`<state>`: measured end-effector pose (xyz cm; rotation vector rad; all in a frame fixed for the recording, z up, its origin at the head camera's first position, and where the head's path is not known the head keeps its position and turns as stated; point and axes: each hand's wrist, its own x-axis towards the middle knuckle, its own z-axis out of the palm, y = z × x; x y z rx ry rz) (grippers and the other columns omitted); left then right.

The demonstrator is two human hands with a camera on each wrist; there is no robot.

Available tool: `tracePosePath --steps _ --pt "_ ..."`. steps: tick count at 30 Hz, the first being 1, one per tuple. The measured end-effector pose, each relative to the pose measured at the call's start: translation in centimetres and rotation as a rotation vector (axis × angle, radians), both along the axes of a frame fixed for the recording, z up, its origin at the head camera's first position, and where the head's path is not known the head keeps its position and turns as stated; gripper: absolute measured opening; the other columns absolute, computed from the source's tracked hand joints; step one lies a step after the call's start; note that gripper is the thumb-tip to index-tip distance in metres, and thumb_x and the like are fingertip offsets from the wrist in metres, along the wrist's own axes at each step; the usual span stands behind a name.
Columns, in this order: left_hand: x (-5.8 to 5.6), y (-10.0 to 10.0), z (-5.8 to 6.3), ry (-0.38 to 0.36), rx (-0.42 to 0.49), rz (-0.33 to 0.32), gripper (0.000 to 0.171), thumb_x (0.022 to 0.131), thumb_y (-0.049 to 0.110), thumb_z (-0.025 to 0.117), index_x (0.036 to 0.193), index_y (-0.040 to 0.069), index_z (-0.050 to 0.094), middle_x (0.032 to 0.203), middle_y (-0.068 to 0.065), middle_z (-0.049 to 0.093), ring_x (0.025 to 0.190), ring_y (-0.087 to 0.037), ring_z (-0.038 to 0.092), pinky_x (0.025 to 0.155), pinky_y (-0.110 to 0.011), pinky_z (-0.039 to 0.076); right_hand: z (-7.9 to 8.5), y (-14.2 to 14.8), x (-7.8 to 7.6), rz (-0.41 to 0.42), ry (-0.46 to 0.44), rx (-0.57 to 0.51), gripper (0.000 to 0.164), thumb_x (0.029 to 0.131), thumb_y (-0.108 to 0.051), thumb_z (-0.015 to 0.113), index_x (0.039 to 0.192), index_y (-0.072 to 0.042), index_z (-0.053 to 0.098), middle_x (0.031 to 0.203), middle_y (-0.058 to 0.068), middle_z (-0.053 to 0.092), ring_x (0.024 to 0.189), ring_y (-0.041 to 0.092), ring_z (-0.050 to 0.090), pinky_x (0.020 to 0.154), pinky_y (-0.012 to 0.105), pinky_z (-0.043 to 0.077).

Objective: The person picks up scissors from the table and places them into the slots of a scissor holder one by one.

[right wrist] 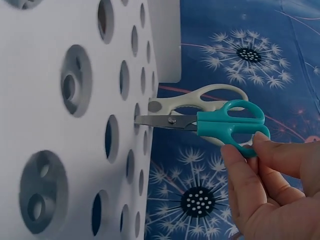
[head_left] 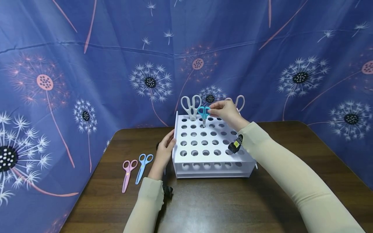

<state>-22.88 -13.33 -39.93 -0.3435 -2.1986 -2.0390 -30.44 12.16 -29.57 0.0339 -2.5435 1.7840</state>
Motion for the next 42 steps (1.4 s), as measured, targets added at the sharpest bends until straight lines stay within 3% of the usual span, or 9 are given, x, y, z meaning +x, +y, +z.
tracePosePath --steps 6,11,20,29,42 --pt "0.4 0.1 0.5 -0.004 0.002 -0.008 0.047 0.1 0.009 0.047 0.145 -0.001 0.04 0.145 -0.023 0.046 0.134 -0.034 0.046 0.111 -0.044 0.035 -0.5 0.1 0.1 0.028 -0.043 0.06 0.025 0.091 -0.01 0.066 0.114 0.001 0.065 0.109 0.013 0.067 0.101 0.025 0.069 0.093 0.037 0.053" --pt "0.6 0.0 0.6 -0.005 0.009 -0.008 0.047 0.1 0.009 0.047 0.145 -0.001 0.04 0.145 -0.022 0.046 0.133 -0.033 0.046 0.111 -0.043 0.035 -0.7 0.2 0.1 0.055 -0.065 0.133 0.024 0.092 -0.013 0.066 0.114 -0.002 0.066 0.117 0.016 0.066 0.105 0.028 0.067 0.093 0.037 0.053" --pt "0.5 0.0 0.6 -0.004 0.0 -0.011 0.047 0.1 0.008 0.047 0.145 -0.003 0.039 0.145 -0.024 0.046 0.133 -0.034 0.046 0.11 -0.043 0.036 -1.4 -0.2 -0.1 0.06 -0.055 0.171 0.022 0.09 -0.006 0.066 0.111 0.003 0.065 0.099 0.012 0.066 0.098 0.028 0.069 0.089 0.037 0.054" --pt "-1.4 -0.1 -1.9 0.01 0.014 0.008 0.047 0.101 0.014 0.048 0.146 0.005 0.041 0.146 -0.018 0.047 0.133 -0.03 0.047 0.111 -0.042 0.036 -2.0 -0.3 -0.3 0.05 -0.046 0.237 0.019 0.089 -0.005 0.068 0.106 0.003 0.067 0.089 0.007 0.065 0.084 0.02 0.068 0.086 0.037 0.056" --pt "-1.4 -0.1 -2.2 0.014 0.004 0.023 0.047 0.101 0.019 0.05 0.146 0.01 0.043 0.145 -0.014 0.05 0.131 -0.027 0.049 0.107 -0.038 0.039 -2.3 -0.7 -0.3 0.058 -0.011 0.296 0.016 0.089 -0.006 0.068 0.103 0.001 0.069 0.094 0.011 0.067 0.088 0.025 0.067 0.085 0.036 0.056"
